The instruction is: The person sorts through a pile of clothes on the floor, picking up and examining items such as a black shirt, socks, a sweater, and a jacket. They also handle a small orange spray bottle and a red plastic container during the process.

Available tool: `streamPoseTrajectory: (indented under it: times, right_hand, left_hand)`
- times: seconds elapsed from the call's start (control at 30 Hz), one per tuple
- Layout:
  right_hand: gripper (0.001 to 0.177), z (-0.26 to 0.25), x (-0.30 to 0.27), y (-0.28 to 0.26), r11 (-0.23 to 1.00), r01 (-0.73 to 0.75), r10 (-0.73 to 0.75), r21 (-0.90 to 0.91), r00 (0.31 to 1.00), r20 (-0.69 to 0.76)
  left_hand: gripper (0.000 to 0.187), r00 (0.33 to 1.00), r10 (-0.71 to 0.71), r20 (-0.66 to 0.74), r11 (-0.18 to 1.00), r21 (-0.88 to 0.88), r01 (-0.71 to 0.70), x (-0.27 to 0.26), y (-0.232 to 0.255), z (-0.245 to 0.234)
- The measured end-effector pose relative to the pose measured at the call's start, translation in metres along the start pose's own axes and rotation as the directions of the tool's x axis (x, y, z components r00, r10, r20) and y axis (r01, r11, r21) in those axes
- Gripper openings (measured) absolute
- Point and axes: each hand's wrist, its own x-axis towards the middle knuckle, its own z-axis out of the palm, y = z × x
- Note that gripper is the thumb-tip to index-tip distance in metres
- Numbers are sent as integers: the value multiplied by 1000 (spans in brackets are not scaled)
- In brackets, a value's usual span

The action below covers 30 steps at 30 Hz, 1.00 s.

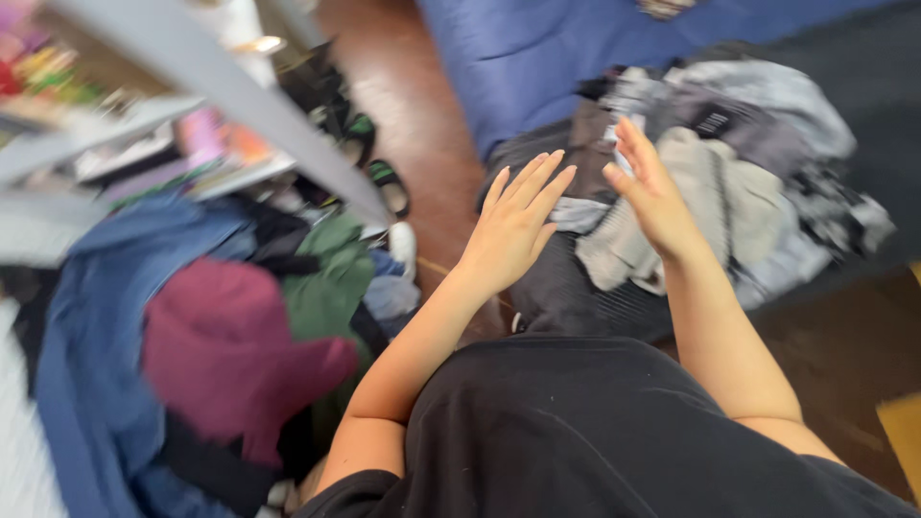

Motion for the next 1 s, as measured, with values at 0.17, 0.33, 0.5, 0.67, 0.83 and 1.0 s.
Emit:
streamPoseTrajectory:
  times: [0.17,0.33,0.5,0.67,0.83,1.0]
  right_hand:
    - [70,97,39,-65,970,148,-77,-193,940,332]
    - [70,209,64,-89,936,325,-181,-137,776,604]
    - [73,328,67,-99,883,470,-271,-13,531,803]
    - [72,449,52,-107,783,613,-334,106,270,903]
    - [73,540,21,-114,689,663,-429,292,49,902]
    - [77,586,-4,-120,680,668,-390,302,-20,921]
  left_hand:
    - [74,944,-270,-191,935,182,305,-68,-29,-60]
    - [78,770,-480,-421,774,210,598,-177,-47,-114]
    - [80,529,-565,-633,552,187,813,-291,-56,-147]
    - [87,206,-578,-789,242,75,967,-402,-68,-156]
    - [94,-43,-502,-864,-7,-45,999,-492,-92,-165]
    - [101,-241,-513,-824,-263,-116,958,-547,-133,-167]
